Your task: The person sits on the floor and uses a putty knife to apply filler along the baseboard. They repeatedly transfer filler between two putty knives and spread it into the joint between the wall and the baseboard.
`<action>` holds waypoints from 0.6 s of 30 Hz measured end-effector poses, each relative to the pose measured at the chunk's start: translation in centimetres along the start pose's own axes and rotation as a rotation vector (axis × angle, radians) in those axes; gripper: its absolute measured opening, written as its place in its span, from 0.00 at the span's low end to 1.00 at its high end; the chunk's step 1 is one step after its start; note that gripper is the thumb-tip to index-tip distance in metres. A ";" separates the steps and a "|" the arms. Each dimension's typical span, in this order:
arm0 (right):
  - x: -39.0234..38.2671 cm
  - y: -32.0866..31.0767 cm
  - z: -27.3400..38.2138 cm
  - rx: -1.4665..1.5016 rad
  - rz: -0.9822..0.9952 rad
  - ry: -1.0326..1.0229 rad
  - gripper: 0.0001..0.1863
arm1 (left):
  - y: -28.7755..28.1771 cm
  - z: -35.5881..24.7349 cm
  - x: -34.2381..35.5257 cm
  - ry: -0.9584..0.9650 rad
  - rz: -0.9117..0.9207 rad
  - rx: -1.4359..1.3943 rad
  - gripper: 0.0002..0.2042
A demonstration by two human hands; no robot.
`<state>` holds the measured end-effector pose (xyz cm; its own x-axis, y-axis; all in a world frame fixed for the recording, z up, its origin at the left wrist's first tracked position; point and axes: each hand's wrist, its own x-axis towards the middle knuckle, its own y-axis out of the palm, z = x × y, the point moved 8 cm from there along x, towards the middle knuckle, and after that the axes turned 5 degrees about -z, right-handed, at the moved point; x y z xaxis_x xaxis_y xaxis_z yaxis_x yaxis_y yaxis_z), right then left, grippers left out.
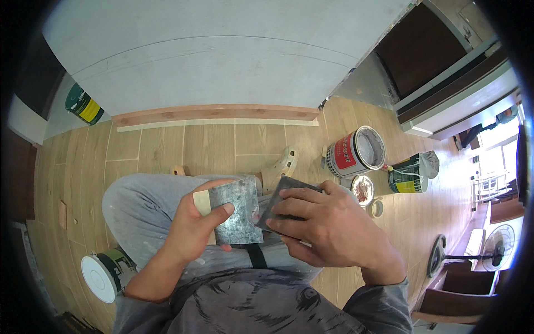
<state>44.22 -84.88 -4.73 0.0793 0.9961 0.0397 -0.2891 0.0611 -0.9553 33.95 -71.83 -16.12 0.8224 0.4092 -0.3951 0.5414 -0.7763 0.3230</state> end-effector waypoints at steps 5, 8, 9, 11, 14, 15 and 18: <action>-0.6 0.9 0.2 -0.002 0.022 -0.010 0.19 | -0.1 0.7 -0.2 -0.031 0.014 -0.014 0.20; -1.7 0.1 -0.9 0.185 -0.082 0.033 0.19 | -0.1 0.9 0.0 -0.050 -0.007 -0.141 0.21; -2.0 0.0 -1.0 0.274 -0.145 0.014 0.18 | 0.1 1.0 0.2 -0.060 -0.008 -0.207 0.22; -2.3 0.7 -1.4 0.456 -0.258 -0.011 0.19 | 0.7 1.2 0.4 -0.097 0.003 -0.390 0.23; -2.4 2.9 -1.2 0.854 -0.564 -0.158 0.23 | 1.5 2.2 0.8 -0.142 -0.055 -0.596 0.24; -2.4 4.1 -1.5 0.880 -0.572 -0.129 0.21 | 1.5 2.6 0.8 -0.161 -0.097 -0.648 0.25; -2.6 5.8 -2.8 0.870 -0.576 -0.049 0.18 | 1.5 2.1 1.1 -0.152 -0.007 -0.590 0.24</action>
<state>44.98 -87.27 -11.14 0.3903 0.8015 0.4530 -0.8086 0.5337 -0.2477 35.26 -73.56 -17.87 0.8081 0.3066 -0.5029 0.5876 -0.3597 0.7248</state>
